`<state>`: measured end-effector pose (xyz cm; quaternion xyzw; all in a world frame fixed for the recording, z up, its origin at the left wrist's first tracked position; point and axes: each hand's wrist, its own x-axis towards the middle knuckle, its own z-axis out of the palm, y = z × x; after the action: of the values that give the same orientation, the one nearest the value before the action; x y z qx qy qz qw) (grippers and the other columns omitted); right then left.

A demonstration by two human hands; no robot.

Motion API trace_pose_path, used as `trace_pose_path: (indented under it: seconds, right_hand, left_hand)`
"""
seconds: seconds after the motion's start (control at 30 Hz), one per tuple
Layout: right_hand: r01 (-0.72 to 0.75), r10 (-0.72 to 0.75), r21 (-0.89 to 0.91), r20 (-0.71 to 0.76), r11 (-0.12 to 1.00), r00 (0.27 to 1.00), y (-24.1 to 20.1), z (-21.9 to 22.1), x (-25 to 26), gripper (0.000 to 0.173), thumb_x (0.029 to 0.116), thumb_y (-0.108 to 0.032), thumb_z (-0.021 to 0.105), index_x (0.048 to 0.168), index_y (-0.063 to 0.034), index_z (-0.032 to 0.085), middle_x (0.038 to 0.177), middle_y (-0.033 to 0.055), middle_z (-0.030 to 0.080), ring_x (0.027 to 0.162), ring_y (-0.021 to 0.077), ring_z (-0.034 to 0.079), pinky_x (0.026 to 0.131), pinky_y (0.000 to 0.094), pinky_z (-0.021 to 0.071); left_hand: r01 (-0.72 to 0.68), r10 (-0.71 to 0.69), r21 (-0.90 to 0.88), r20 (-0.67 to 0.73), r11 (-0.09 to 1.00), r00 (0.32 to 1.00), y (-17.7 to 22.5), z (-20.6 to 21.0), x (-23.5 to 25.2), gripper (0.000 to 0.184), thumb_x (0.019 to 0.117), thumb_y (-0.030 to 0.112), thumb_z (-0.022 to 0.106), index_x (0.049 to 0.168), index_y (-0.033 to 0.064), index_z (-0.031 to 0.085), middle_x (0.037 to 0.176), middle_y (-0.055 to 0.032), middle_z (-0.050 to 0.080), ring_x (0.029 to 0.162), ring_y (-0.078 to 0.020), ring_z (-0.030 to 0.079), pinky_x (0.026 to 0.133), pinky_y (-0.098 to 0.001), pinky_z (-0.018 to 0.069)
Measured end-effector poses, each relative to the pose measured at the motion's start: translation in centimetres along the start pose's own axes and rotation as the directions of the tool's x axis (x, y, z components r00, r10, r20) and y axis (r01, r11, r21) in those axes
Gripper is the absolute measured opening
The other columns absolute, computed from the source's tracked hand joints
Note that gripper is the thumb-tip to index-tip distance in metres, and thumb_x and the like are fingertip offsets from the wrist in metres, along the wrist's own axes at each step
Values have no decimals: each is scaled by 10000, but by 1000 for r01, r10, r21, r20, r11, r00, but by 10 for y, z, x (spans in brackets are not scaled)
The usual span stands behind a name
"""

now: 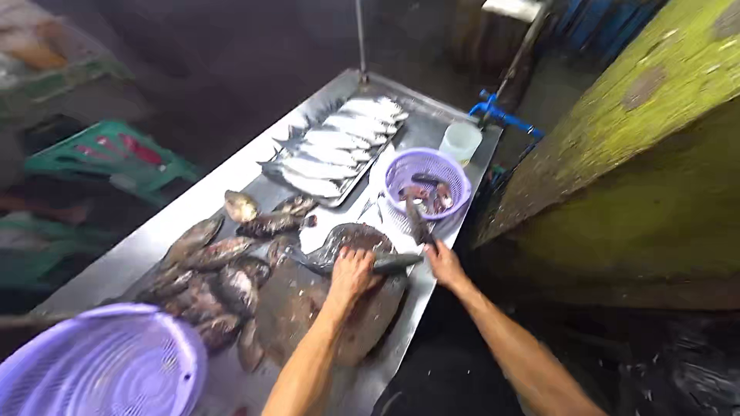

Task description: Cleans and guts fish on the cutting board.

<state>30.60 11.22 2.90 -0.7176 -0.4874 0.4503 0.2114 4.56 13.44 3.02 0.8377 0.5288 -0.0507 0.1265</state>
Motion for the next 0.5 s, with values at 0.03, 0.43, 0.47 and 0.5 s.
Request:
trace_pose_path:
  seconds: [0.03,0.43,0.47,0.5]
  right_hand:
    - [-22,22,2,-32,1000,999,1,-3,4,479,1092,-390,443,1370,-14,546,954,189,686,764,300,693,743,508,592]
    - [242,-229,-158,98,957,969,-19,74,-13,507,1073,-416,416,1309,2,579,957,159,715,918,309,719,849,506,572]
    - [265,-252,-166,94,950,963,-20,80,-12,510,1075,-406,413,1313,12,581,969,164,718,931,309,722,856,499,573]
    - [279,-266,-179,95,943,959,-21,85,-11,506,1078,-395,413,1307,22,586,983,171,721,950,312,723,870,491,573]
  left_hand:
    - [168,-165,-53,59,984,985,11,-9,6,634,899,549,680,1240,16,639,1103,-239,705,1081,-421,674,1083,-603,410]
    - [668,-739,-642,227,376,634,42,29,-4,780,1001,483,588,1576,41,300,1350,-235,621,1235,-371,628,1051,-557,486]
    - [664,-742,-644,215,381,635,43,30,-3,754,1020,476,559,1574,34,301,1350,-238,621,1238,-371,627,1052,-554,486]
    - [661,-739,-644,213,386,640,44,29,-3,735,1037,467,530,1575,27,294,1362,-243,611,1248,-373,620,1059,-555,481]
